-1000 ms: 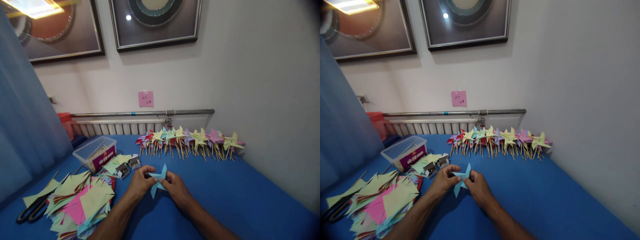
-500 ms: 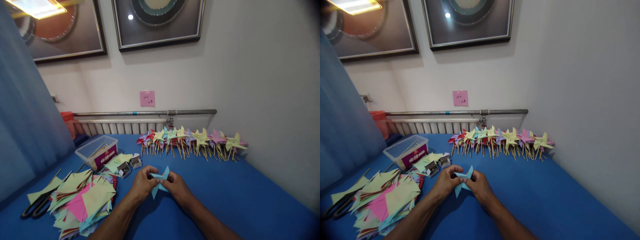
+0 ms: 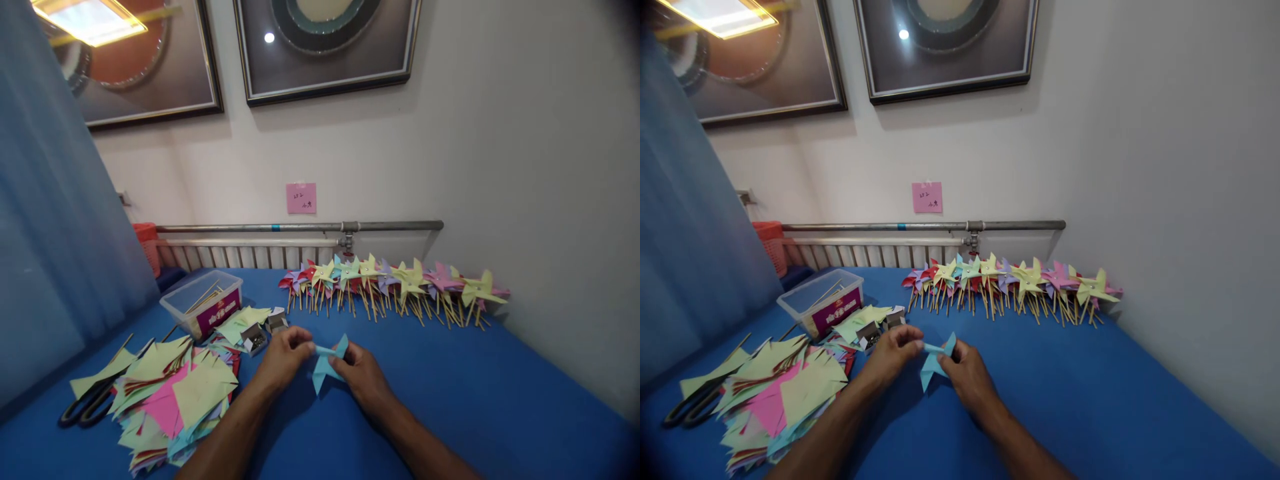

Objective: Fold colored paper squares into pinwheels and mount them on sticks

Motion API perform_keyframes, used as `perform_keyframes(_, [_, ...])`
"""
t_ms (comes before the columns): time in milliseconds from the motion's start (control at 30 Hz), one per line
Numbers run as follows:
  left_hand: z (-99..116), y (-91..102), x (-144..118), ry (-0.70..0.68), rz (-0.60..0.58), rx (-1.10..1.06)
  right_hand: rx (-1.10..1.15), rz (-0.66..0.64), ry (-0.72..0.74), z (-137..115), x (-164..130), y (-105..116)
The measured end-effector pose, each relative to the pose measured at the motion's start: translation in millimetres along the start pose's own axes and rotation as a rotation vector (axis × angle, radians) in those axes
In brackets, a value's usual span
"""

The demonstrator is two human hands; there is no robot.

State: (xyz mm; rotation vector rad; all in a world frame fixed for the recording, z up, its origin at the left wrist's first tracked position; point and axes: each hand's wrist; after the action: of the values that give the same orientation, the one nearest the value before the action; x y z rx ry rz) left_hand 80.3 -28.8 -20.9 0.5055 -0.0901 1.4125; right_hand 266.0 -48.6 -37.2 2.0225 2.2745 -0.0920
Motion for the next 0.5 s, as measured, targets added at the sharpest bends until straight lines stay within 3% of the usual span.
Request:
perform_keyframes(67, [4, 22.3, 4, -0.07, 0.031, 0.317, 0.003, 0.052, -0.01, 0, 2, 2])
perform_keyframes(133, [6, 42.9, 7, -0.061, 0.046, 0.771, -0.006, 0.091, -0.024, 2, 4, 3])
perform_keyframes(233, [4, 61.2, 8, 0.026, -0.064, 1.196, -0.016, 0.099, -0.033, 4, 6, 3])
perform_keyframes(333, [-2, 65.6, 7, 0.09, -0.171, 1.301, -0.007, 0.078, -0.027, 6, 6, 2])
perform_keyframes(500, [-7, 67.5, 8, 0.137, -0.2, 1.292, 0.013, 0.041, -0.022, 5, 2, -1])
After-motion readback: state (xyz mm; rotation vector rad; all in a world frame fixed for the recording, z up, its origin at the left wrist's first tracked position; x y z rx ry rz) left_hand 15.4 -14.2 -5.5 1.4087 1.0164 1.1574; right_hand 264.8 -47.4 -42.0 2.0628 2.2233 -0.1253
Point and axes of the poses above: each hand's wrist, its own x-axis towards the middle knuckle, its own y-axis out of the back of the hand, z = x × y, and after that the axes turned 14 degrees about -y, right-handed
